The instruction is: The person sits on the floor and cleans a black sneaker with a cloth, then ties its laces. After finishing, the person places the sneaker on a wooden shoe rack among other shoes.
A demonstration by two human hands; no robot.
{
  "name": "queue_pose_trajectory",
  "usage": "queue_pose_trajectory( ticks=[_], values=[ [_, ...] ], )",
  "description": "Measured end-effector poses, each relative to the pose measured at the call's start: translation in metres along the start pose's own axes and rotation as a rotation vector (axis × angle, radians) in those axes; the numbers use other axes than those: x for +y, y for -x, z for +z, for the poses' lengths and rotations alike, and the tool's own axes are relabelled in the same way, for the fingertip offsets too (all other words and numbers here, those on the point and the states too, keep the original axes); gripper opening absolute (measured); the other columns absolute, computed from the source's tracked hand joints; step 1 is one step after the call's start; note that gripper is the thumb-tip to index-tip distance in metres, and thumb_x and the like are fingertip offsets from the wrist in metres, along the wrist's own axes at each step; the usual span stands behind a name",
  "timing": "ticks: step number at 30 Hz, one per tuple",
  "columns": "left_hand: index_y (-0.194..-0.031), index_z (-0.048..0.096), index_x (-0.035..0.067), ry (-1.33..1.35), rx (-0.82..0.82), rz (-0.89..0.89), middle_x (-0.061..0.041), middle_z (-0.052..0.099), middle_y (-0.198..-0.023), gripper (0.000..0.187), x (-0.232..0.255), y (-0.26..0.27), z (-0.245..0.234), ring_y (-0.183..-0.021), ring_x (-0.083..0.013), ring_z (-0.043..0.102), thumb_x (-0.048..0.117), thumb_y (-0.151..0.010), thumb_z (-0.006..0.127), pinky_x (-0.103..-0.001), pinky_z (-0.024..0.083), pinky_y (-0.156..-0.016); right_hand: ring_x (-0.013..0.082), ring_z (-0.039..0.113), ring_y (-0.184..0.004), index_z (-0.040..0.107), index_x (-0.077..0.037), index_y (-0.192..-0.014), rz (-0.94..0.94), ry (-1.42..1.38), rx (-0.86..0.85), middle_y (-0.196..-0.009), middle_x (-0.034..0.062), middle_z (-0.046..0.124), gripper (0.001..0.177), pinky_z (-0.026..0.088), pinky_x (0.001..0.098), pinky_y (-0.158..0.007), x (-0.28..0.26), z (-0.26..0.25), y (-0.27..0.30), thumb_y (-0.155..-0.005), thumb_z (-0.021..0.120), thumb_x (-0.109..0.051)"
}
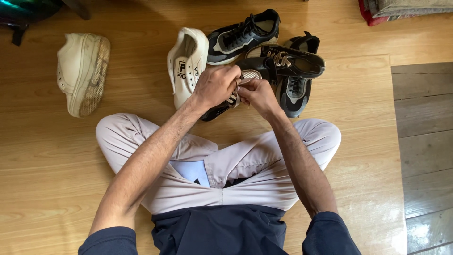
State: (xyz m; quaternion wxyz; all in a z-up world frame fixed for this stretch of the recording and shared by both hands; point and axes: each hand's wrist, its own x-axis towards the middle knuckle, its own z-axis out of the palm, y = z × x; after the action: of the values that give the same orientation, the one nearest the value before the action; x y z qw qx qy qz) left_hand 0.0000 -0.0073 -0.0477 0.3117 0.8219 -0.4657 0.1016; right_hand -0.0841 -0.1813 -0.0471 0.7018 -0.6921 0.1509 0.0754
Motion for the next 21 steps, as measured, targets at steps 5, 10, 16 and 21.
queue_pose_trajectory(
  ticks=[5, 10, 16, 21],
  values=[
    [-0.096, 0.055, 0.008, 0.472, 0.025, -0.319, -0.012, 0.064, -0.078, 0.022, 0.018, 0.003, -0.027, -0.071, -0.0303, 0.067, 0.021, -0.099, 0.072, -0.041, 0.053, -0.066, 0.0123, 0.063, -0.051, 0.064, 0.002, -0.116, 0.122, -0.245, 0.048, -0.076, 0.0136, 0.069, 0.036, 0.05, 0.0234, -0.041, 0.027, -0.005, -0.012, -0.085, 0.081, 0.002],
    [-0.12, 0.058, 0.023, 0.765, -0.224, -0.718, 0.006, 0.077, -0.082, 0.049, 0.01, 0.011, -0.011, -0.082, -0.014, 0.074, 0.03, -0.076, 0.08, -0.029, 0.056, -0.084, 0.0149, 0.064, -0.051, 0.054, 0.002, -0.113, 0.1, -0.175, -0.019, -0.076, 0.0135, 0.066, 0.036, 0.047, 0.0246, -0.043, 0.023, -0.004, -0.004, -0.084, 0.074, 0.01],
    [-0.112, 0.067, 0.022, 0.584, -0.187, -0.774, 0.0, 0.078, -0.08, 0.04, 0.003, 0.003, -0.027, -0.082, -0.0207, 0.077, 0.022, -0.074, 0.079, -0.037, 0.057, -0.083, 0.0131, 0.064, -0.06, 0.057, 0.004, -0.128, 0.016, -0.131, 0.005, -0.084, 0.0166, 0.07, 0.041, 0.055, 0.024, -0.051, 0.006, -0.01, 0.009, -0.091, 0.075, 0.004],
    [-0.101, 0.069, 0.016, 0.462, -0.106, -0.83, -0.007, 0.075, -0.072, 0.036, -0.038, 0.023, -0.023, -0.062, -0.0204, 0.075, 0.015, -0.069, 0.085, -0.032, 0.058, -0.073, 0.0144, 0.065, -0.057, 0.063, 0.002, -0.122, -0.024, -0.012, 0.017, -0.078, 0.0141, 0.07, 0.032, 0.052, 0.0229, -0.046, 0.005, -0.047, 0.012, -0.091, 0.073, 0.003]
  ],
)
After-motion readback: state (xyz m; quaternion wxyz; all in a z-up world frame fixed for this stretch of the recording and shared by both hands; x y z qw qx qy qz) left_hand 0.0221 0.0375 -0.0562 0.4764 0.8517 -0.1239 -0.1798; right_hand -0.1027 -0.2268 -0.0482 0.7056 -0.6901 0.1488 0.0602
